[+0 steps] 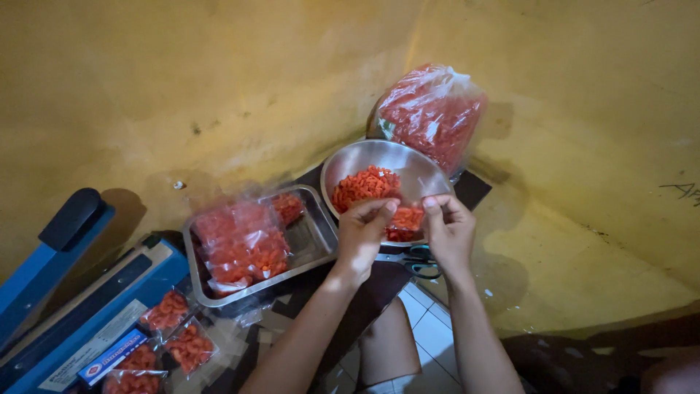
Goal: The person scoops dried red goji berries from a metal bowl into small clear plastic bags using a spoon. They fold the open ends of the bags and place them into a metal tray. The process is repeated multiple times throughout the clip.
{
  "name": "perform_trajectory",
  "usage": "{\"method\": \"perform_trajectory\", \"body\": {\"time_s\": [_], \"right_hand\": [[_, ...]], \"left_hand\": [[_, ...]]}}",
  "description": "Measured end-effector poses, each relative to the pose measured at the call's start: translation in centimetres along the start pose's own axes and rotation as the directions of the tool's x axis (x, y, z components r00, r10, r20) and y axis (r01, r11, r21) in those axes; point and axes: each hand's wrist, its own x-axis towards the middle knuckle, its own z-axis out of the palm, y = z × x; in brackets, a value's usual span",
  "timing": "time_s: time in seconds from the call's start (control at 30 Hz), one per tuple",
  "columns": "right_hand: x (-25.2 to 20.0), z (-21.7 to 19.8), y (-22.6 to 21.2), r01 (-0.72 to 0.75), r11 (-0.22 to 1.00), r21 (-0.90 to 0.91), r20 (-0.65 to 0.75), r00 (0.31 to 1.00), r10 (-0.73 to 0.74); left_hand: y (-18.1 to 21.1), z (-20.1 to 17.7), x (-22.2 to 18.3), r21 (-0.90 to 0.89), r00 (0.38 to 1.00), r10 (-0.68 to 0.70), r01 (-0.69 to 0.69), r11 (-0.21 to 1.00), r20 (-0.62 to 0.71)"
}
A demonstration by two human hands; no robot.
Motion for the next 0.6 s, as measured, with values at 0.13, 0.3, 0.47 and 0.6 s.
{"method": "perform_trajectory", "body": {"time_s": [0.13,0.3,0.47,0.6], "right_hand": [[-0.5,0.4,0.6,-0.123,0.991,0.044,-0.038,0.991,0.125],[-0.8,-0.2,1.1,-0.072,0.996,-0.043,-0.124,0.99,0.066],[-1.1,-1.2,2.0,-0.105,0.99,0.089,-0.03,0.994,0.108],[-1.5,-1.6,5.6,-0.243,0.923,0.298,-0.071,0.959,0.275]], "left_hand": [[-2.6,0.0,0.6,-0.138,0.997,-0.064,0.069,0.988,0.039],[-4.9,0.5,1.0,-0.118,0.998,-0.06,0.063,0.991,0.027],[-5.5,-0.4,1.4,-0.087,0.999,0.01,-0.006,0.996,0.041],[-4.8,-0.4,0.9,0.017,0.972,0.207,-0.21,0.978,0.109]]}}
